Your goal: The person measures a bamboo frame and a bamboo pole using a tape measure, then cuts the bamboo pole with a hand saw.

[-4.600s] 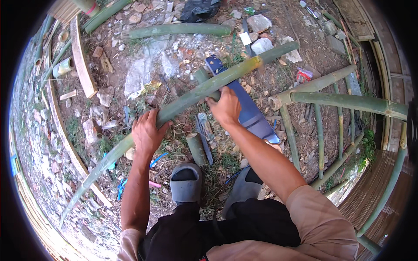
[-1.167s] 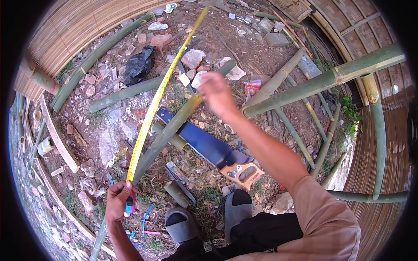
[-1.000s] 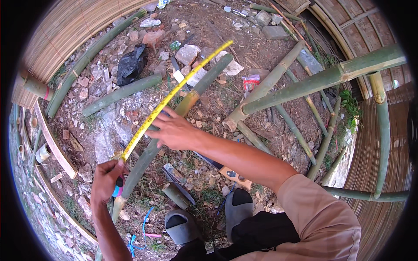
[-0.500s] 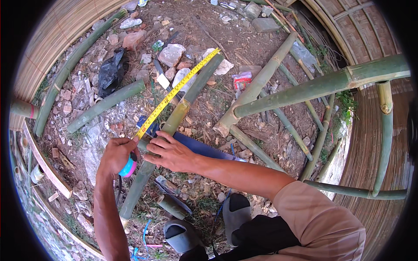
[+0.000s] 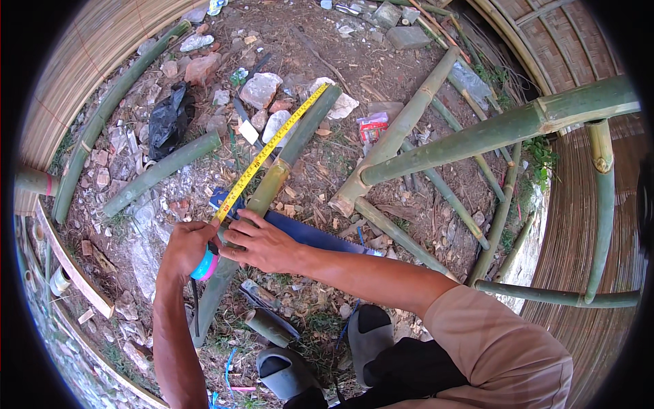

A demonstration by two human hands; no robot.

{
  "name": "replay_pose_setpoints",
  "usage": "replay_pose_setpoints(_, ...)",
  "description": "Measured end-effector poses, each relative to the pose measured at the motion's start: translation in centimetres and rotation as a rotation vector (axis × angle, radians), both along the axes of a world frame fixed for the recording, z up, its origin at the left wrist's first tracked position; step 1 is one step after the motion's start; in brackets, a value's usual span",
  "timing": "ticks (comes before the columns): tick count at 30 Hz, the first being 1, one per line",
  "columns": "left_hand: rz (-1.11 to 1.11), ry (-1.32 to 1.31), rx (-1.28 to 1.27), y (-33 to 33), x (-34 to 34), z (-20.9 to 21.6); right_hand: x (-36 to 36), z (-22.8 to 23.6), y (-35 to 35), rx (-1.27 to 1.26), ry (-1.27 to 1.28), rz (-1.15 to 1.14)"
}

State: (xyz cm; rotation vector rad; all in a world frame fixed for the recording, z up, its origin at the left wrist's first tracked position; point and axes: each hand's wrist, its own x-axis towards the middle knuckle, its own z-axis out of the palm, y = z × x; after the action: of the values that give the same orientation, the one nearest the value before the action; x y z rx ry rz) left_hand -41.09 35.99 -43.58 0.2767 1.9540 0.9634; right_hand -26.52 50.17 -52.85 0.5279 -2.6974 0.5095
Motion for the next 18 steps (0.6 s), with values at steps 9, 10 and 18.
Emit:
replay_pose_setpoints(9, -0.01, 0.021, -0.014, -0.06, 0.24, 0.1, -0.02, 0.21, 0.14, -0.032, -0.001, 0.01)
replay_pose_setpoints(10, -0.01, 0.021, -0.014, -0.1, 0.19, 0.04, -0.06, 0.26, 0.14, -0.032, -0.001, 0.01)
replay_pose_setpoints(18, -0.005, 0.041, 0.019, -0.28, 0.48, -0.59, 0.1, 0.54, 0.33, -0.005, -0.025, -0.007)
